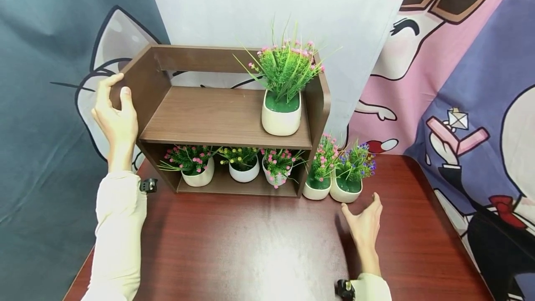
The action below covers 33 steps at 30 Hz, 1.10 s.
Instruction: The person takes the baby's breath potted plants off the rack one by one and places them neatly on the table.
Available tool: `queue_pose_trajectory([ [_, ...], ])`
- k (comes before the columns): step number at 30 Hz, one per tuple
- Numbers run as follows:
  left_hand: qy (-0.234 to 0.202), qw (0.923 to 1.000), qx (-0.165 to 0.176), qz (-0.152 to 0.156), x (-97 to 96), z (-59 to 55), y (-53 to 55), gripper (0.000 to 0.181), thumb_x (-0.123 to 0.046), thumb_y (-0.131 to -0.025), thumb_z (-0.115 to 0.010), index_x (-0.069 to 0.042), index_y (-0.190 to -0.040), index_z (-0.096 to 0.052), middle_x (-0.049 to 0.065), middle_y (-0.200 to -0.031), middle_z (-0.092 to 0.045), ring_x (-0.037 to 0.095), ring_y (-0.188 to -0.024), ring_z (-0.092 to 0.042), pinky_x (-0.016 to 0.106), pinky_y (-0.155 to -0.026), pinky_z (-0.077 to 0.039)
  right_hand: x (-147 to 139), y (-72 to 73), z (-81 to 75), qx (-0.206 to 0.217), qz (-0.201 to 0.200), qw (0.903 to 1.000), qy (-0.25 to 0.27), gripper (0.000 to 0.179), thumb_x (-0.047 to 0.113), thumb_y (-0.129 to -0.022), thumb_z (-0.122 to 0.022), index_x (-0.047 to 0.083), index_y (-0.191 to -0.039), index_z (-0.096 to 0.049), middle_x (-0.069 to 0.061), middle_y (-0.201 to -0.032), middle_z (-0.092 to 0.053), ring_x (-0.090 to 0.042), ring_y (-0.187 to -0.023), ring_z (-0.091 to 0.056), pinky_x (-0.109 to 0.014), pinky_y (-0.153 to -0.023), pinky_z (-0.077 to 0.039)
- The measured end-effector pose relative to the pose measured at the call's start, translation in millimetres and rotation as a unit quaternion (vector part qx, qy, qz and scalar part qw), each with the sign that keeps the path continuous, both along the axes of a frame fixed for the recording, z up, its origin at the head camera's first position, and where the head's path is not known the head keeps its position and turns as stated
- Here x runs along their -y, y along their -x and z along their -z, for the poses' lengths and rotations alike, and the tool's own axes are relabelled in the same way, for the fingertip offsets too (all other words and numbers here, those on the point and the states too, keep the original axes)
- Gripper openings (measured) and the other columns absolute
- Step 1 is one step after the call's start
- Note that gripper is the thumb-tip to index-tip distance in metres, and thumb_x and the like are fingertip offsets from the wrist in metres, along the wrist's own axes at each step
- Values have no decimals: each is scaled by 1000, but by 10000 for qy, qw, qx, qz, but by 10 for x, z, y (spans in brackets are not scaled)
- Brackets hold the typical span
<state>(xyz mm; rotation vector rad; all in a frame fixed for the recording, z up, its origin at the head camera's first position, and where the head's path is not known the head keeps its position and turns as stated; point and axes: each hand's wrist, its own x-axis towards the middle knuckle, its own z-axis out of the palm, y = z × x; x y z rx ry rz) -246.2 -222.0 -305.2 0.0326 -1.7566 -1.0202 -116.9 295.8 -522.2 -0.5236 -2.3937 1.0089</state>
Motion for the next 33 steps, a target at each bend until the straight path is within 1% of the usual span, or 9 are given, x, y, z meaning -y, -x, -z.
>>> queue_pose_trajectory([
  [6, 86, 10000, 36, 6, 11, 0, -41, 24, -12, -90, -57, -14, -112, -67, -11, -113, -64, 21, -72, -47, 26, -76, -37, 147, -279, -270, -510, -22, 9986, 144, 82, 10, -70, -76, -1, -138, -32, -24, -131, -40, -42, -116, -42, -54, -90, -33],
  [12, 52, 10000, 36, 54, -6, -31, -38, 24, -14, -90, -57, -16, -112, -67, -13, -113, -64, 21, -70, -43, 26, -77, -36, 412, -432, -651, -1240, -125, 9915, 384, 76, 5, -70, -77, 8, -137, -41, -11, -131, -47, -23, -115, -50, -22, -88, -41],
  [13, 36, 10000, 41, 39, -10, -30, -32, 24, -13, -90, -57, -16, -112, -67, -13, -113, -64, 21, -69, -42, 26, -77, -36, 468, -451, -721, -1378, -190, 9893, 429, 75, 3, -70, -77, 9, -136, -42, -9, -130, -48, -18, -114, -51, -17, -87, -40],
  [16, 3, 10000, 36, 4, -14, -16, -21, 24, -11, -90, -57, -14, -111, -67, -10, -112, -65, 19, -67, -39, 26, -76, -36, 669, -494, -952, -1851, -529, 9798, 539, 74, -4, -67, -77, 4, -133, -45, -10, -128, -51, -10, -111, -52, -17, -87, -40],
  [20, 0, 10000, 2, -37, -3, 2, -1, 24, -9, -89, -58, -12, -111, -67, -8, -112, -65, 16, -65, -35, 25, -75, -35, 1003, -549, -1324, -2397, -1123, 9612, 774, 69, -12, -67, -73, -7, -129, -45, -17, -126, -51, -20, -111, -53, -22, -89, -41],
  [26, -5, 9999, 102, -30, 15, -9, -44, 25, -13, -91, -57, -17, -113, -67, -13, -113, -64, 18, -71, -42, 25, -77, -35, 1427, -501, -1693, -3056, -2038, 9199, 1374, 64, -14, -68, -69, -11, -127, -45, -22, -123, -51, -27, -113, -51, -27, -91, -41],
  [28, 48, 9999, 136, -5, 23, -9, -64, 25, -13, -91, -55, -17, -114, -67, -14, -114, -63, 19, -77, -47, 26, -80, -36, 1544, -448, -1777, -3116, -2254, 9110, 1488, 64, -13, -68, -70, -11, -127, -44, -23, -124, -50, -30, -115, -49, -29, -92, -41],
  [31, 126, 9998, 172, 42, 24, -6, -76, 26, -15, -92, -54, -18, -115, -66, -14, -115, -63, 21, -80, -49, 28, -82, -37, 1693, -341, -1899, -3043, -2418, 9083, 1545, 66, -9, -70, -71, -11, -128, -42, -21, -128, -48, -33, -118, -46, -33, -95, -39],
  [33, 160, 9997, 186, 65, 16, -2, -71, 26, -16, -92, -53, -18, -115, -66, -14, -115, -63, 22, -81, -50, 28, -81, -37, 1756, -245, -1956, -2957, -2401, 9131, 1457, 68, -6, -70, -73, -11, -130, -40, -20, -131, -46, -34, -121, -43, -38, -97, -38],
])
